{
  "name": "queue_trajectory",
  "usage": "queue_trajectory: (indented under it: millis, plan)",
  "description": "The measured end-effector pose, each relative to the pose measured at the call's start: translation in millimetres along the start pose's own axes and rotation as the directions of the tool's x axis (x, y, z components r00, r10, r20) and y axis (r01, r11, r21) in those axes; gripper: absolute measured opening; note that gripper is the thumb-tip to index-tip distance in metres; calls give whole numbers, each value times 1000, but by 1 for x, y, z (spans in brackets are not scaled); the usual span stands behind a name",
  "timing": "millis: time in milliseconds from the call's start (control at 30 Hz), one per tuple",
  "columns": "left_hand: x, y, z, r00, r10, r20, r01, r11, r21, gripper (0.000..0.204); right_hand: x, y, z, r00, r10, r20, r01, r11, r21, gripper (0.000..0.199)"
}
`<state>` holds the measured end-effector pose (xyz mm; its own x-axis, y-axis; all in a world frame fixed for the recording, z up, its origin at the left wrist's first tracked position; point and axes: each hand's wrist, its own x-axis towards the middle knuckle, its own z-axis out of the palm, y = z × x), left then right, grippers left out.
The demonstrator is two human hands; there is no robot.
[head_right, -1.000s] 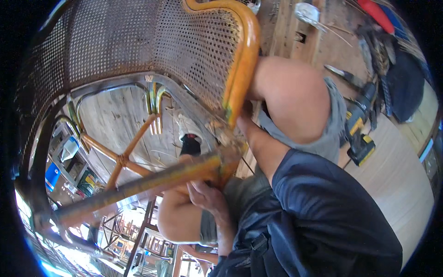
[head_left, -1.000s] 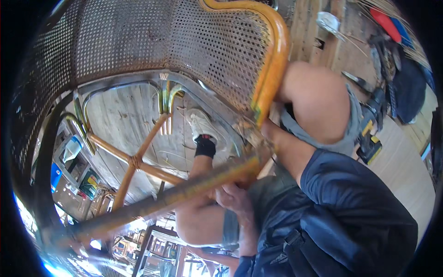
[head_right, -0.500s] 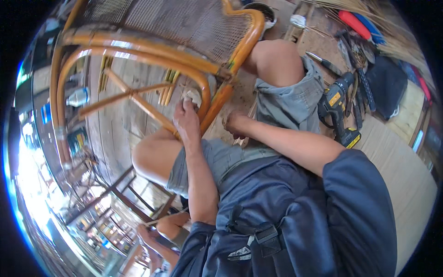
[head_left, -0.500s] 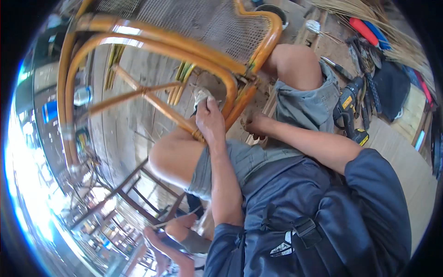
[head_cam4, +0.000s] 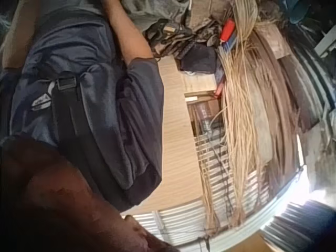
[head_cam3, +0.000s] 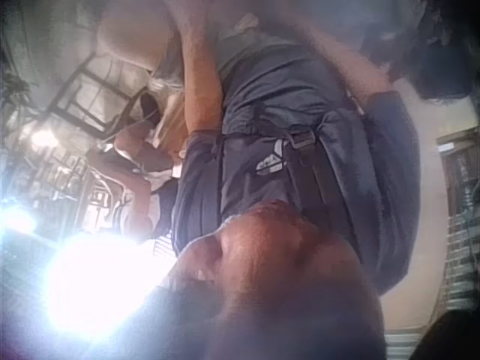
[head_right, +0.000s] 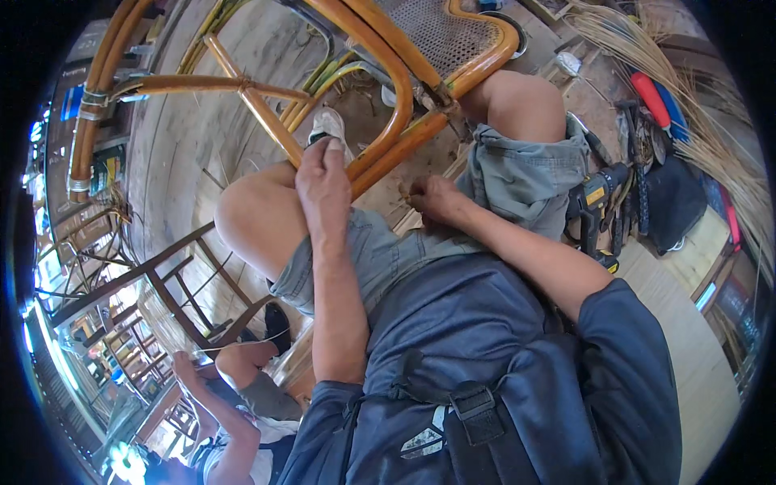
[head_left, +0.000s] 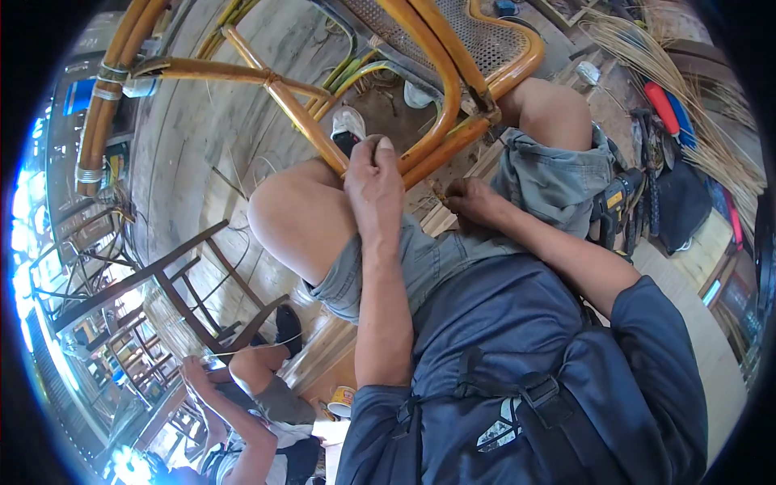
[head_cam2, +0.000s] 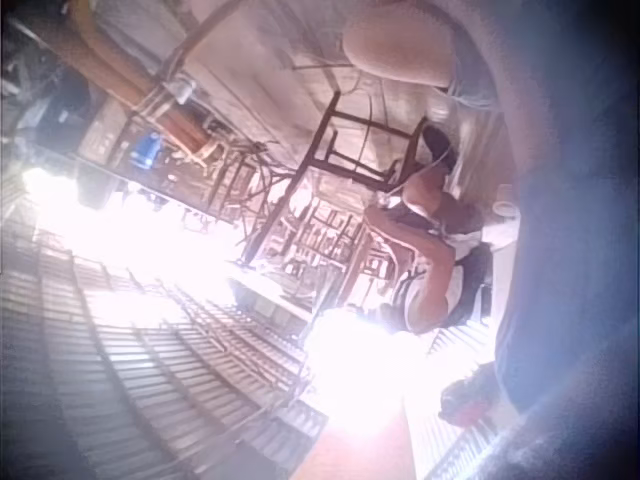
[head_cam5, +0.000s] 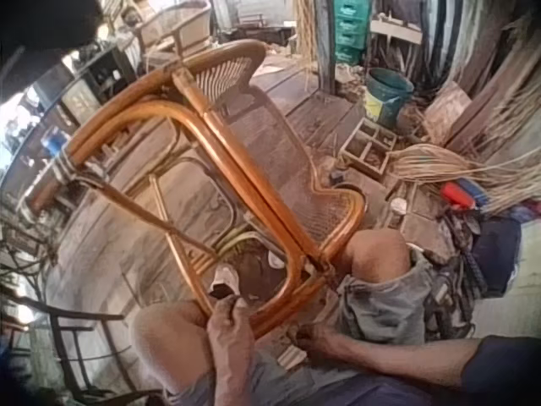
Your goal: The person is repairing a rattan chair by sitting on the floor. They use a utility knife to trim the rattan, a hammer to drive in nails, and a power drill to secure joints. The person also handles thin rattan strips and a container of nails during the process.
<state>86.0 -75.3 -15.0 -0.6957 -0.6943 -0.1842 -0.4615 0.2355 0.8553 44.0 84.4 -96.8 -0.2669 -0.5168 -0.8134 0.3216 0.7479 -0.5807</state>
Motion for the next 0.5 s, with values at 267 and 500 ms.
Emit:
queue_trajectory:
  millis: [267, 500]
  plan:
    - [-58, 9, -25, 911, -276, 306, 392, 809, -438, 22, -62, 3, -11, 758, -652, 8, 601, 693, -398, 14]
    - [-101, -13, -20, 900, -341, 271, 430, 795, -428, 22, -84, -3, -22, 752, -659, -19, 616, 713, -336, 16]
